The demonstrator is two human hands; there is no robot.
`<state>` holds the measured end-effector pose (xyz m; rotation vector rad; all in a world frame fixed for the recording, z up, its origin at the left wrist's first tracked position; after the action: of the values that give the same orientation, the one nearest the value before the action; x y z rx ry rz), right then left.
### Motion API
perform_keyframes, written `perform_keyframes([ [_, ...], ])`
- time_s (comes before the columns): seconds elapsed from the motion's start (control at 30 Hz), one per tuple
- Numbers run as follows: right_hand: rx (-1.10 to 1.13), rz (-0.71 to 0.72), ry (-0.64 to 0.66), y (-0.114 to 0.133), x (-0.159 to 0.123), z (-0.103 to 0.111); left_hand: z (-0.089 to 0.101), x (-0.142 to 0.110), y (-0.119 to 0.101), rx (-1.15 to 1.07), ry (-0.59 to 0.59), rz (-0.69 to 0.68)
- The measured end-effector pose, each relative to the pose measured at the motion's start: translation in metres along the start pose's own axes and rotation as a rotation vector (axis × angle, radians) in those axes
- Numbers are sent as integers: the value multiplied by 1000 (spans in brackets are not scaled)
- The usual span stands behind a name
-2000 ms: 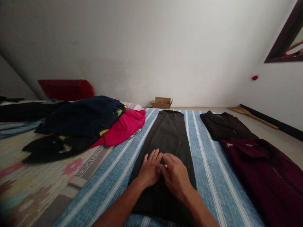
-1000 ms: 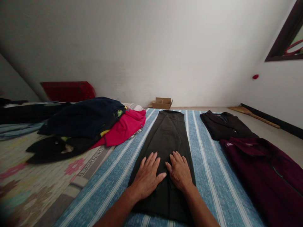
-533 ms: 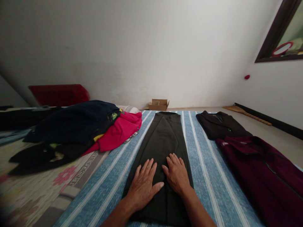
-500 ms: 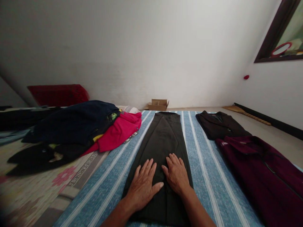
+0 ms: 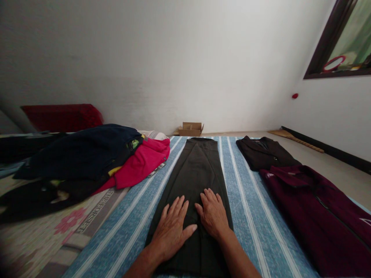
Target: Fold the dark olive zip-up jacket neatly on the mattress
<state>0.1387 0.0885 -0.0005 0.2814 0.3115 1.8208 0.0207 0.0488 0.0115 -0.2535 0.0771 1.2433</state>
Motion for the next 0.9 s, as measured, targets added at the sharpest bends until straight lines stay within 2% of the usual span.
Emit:
perform_keyframes([
  [0.67,-15,-4,6,0,-1,-2,3,-3,-1,-21,24,17],
  [0.9,11,13,-27,-1,-1,-1,2,-3,-1,-13,19,17],
])
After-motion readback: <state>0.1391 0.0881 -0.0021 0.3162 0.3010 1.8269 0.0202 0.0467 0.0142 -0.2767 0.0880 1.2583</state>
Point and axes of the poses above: each hand's wrist, its own x-axis towards the middle knuckle, its own z-axis out of the back of the hand, y = z × x, the point moved 9 cm from there along x, towards the middle knuckle, and after that the axes turned 7 degrees about y, right-handed, at the moved point
